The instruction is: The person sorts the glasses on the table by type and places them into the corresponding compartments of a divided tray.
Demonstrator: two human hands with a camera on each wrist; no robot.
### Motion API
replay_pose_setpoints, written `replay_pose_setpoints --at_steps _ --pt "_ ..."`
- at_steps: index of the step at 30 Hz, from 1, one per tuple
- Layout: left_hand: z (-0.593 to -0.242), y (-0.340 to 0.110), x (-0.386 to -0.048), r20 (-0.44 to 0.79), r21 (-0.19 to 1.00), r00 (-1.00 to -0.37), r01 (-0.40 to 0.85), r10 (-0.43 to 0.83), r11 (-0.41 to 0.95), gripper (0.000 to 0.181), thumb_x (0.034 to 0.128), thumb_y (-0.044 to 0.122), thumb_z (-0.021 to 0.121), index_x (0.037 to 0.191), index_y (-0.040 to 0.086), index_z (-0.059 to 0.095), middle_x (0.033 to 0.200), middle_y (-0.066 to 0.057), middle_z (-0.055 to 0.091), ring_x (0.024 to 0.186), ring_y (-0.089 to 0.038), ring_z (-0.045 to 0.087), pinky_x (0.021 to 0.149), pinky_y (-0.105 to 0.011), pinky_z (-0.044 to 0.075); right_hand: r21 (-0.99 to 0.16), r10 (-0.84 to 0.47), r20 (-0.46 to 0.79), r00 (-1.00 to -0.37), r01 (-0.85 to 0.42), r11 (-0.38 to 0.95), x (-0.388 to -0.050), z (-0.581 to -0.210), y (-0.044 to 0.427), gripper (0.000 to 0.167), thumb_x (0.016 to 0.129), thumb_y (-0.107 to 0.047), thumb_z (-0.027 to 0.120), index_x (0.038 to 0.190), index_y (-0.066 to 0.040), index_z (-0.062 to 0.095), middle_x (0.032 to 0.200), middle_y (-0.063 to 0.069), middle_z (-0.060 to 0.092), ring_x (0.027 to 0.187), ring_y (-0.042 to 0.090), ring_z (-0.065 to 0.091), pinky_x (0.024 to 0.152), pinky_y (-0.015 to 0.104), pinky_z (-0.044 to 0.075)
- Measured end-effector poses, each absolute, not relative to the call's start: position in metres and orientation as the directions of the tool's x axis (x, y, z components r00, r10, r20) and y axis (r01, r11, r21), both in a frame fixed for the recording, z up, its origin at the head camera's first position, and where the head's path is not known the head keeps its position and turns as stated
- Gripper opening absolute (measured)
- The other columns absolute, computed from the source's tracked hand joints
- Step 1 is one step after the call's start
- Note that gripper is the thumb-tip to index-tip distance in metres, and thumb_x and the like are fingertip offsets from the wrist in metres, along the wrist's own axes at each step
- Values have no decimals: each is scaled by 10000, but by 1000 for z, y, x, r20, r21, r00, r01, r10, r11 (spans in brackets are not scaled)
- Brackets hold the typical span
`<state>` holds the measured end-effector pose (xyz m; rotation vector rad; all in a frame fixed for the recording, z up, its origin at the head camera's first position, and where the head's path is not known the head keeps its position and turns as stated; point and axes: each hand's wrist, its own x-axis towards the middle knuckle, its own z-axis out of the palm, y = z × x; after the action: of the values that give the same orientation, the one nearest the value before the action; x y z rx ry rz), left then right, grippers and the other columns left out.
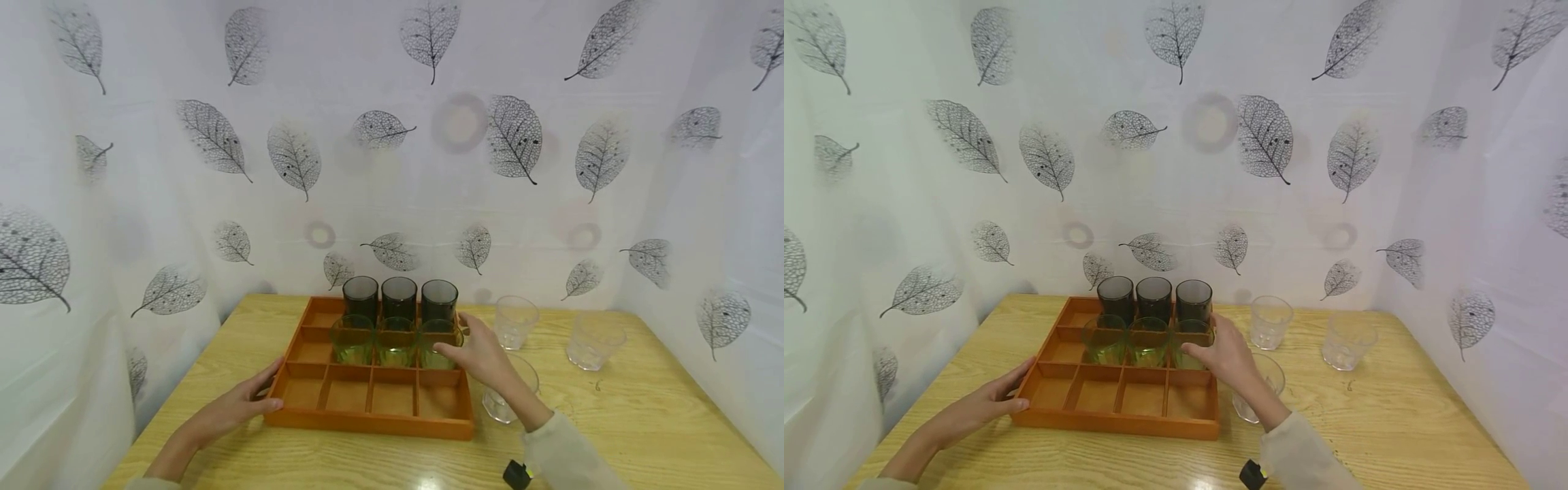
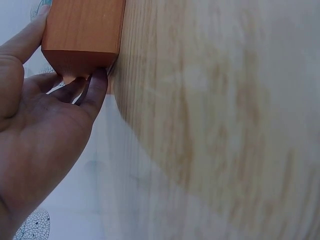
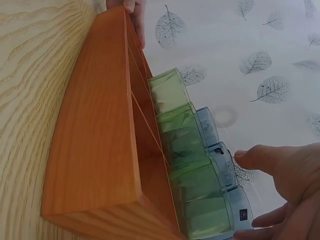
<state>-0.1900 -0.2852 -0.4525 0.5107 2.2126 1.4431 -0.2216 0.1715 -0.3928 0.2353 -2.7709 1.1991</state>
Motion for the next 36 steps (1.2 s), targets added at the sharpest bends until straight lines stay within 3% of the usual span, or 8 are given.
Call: replay_pose_setpoints --at_steps 6,10,13,16,24,26,32,36 --pt "-452 -285 -190 -171 924 -827 55 536 379 784 1109 220 500 1655 55 -38 1698 -234 -72 1500 -573 65 1158 -625 252 -726 -104 167 -980 -194 660 -213 -389 183 819 918 -341 781 1497 116 425 1448 309 527 1290 475 532 1019 595 478" --pt "-453 -286 -190 -165 930 -826 52 539 364 787 1106 205 506 1654 48 -37 1698 -234 -75 1505 -562 60 1134 -367 355 -748 -117 171 -978 -206 631 -206 -386 193 799 941 -339 763 1508 106 418 1457 301 523 1308 454 517 1045 584 456" --pt "-454 -286 -190 -160 936 -828 45 538 348 793 1101 193 514 1653 39 -35 1697 -235 -81 1507 -558 55 1019 -157 370 -758 -118 189 -975 -221 614 -203 -384 200 760 954 -299 759 1496 116 426 1427 301 546 1303 450 524 1059 575 446" --pt "-454 -286 -189 -156 939 -831 43 534 342 796 1099 191 520 1652 34 -31 1697 -233 -81 1506 -559 55 970 -101 354 -760 -110 222 -969 -243 603 -200 -383 207 718 951 -264 765 1466 129 458 1389 299 578 1282 440 549 1049 567 458" --pt "-453 -286 -189 -158 939 -828 42 537 340 796 1100 191 517 1653 38 -34 1698 -230 -87 1505 -560 63 984 -120 365 -790 -110 269 -957 -284 543 -190 -387 228 683 969 -237 750 1480 111 459 1405 275 583 1268 413 575 1047 538 473" --pt "-453 -286 -189 -160 934 -830 48 534 355 792 1101 197 516 1655 44 -30 1699 -228 -78 1504 -561 78 1023 -173 375 -797 -109 266 -958 -283 534 -187 -389 234 691 973 -252 748 1493 96 454 1421 264 576 1266 412 581 1049 530 476" --pt "-451 -285 -188 -160 924 -834 62 529 378 786 1104 211 510 1655 42 -26 1699 -237 -59 1497 -569 109 1141 -518 308 -795 -97 243 -965 -255 550 -177 -392 254 707 988 -320 726 1531 32 441 1462 235 555 1287 430 567 1072 541 446" --pt "-450 -285 -188 -158 922 -834 67 528 382 783 1104 212 508 1655 39 -21 1698 -241 -52 1496 -570 112 1139 -514 313 -789 -91 224 -970 -235 567 -169 -394 266 715 997 -333 714 1548 16 421 1477 245 536 1293 467 550 1058 555 451"
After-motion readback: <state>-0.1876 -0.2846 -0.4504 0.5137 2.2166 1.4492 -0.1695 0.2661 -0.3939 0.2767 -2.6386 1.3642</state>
